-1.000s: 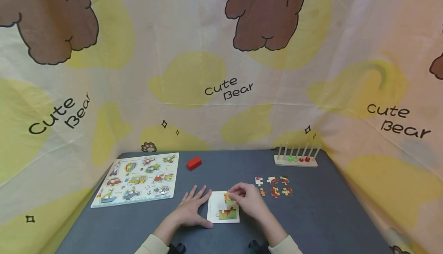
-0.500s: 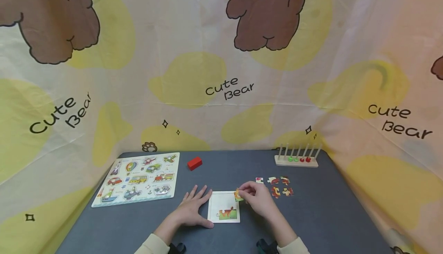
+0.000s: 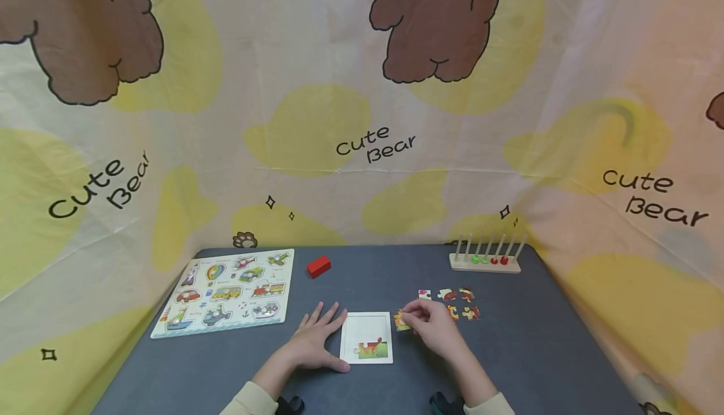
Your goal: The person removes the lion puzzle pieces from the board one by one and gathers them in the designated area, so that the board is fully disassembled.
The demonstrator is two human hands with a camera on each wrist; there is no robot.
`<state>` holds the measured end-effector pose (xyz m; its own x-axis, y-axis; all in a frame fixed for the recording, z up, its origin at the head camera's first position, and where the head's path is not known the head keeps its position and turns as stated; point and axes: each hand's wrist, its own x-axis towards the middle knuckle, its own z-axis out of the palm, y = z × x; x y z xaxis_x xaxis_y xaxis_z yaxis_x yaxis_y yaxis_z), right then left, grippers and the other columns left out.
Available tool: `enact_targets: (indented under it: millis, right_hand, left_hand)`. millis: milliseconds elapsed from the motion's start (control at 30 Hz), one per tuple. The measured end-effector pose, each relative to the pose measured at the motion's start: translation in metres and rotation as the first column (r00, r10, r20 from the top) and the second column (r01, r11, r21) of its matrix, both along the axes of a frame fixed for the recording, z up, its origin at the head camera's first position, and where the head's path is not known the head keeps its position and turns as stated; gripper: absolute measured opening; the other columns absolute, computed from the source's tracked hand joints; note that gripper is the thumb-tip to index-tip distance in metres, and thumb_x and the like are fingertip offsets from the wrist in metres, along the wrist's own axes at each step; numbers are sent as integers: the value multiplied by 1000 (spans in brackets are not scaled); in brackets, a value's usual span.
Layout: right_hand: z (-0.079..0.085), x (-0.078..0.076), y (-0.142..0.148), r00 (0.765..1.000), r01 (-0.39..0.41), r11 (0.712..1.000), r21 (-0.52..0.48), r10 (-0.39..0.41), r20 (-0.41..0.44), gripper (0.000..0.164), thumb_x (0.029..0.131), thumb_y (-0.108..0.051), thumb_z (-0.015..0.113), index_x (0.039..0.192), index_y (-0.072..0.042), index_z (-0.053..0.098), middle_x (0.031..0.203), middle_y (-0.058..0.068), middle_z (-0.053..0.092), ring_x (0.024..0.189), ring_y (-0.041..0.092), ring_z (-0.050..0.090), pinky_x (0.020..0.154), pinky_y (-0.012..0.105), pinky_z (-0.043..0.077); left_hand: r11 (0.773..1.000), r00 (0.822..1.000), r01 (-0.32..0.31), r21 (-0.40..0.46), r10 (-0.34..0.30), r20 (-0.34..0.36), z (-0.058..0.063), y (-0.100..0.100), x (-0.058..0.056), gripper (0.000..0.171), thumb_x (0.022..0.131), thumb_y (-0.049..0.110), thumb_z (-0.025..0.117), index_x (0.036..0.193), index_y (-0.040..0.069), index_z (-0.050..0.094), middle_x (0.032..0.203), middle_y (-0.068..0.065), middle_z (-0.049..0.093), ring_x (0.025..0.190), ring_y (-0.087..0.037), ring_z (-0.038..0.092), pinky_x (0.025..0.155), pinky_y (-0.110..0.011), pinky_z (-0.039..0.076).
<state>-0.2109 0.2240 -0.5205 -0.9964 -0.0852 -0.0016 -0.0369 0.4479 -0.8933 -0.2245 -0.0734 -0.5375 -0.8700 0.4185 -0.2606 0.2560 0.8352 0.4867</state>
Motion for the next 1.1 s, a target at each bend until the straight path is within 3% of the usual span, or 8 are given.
enact_targets:
  millis: [467, 700, 1100]
  right_hand:
    - [-7, 5, 21, 999, 36, 999, -7, -36, -1, 17, 92, -18, 75, 98, -2, 72, 83, 6, 71, 65, 14, 60, 58, 29, 53]
    - [-17, 9, 33, 986, 153, 986, 64, -157, 60, 16, 89, -17, 78, 93, -5, 69, 73, 2, 68, 61, 15, 59, 56, 26, 48]
    - [-21, 10, 42, 983, 136, 982, 132, -150, 109, 13, 89, -15, 77, 89, -6, 68, 69, 3, 64, 61, 17, 59, 54, 27, 44]
  left_hand:
    - [1000, 1000, -1, 13, 1, 7, -5, -2, -3, 112, 67, 62, 86, 159, 24, 35, 169, -5, 23, 157, -40, 5, 123, -65, 8]
    - [1000, 1000, 4, 19, -4, 8, -2, 0, -3, 112, 66, 62, 86, 158, 24, 36, 168, -5, 23, 157, -40, 6, 123, -65, 8]
    - [1000, 1000, 1, 19, -1, 1, -1, -1, 0, 111, 67, 60, 87, 158, 23, 36, 168, -6, 24, 156, -40, 6, 123, -65, 8]
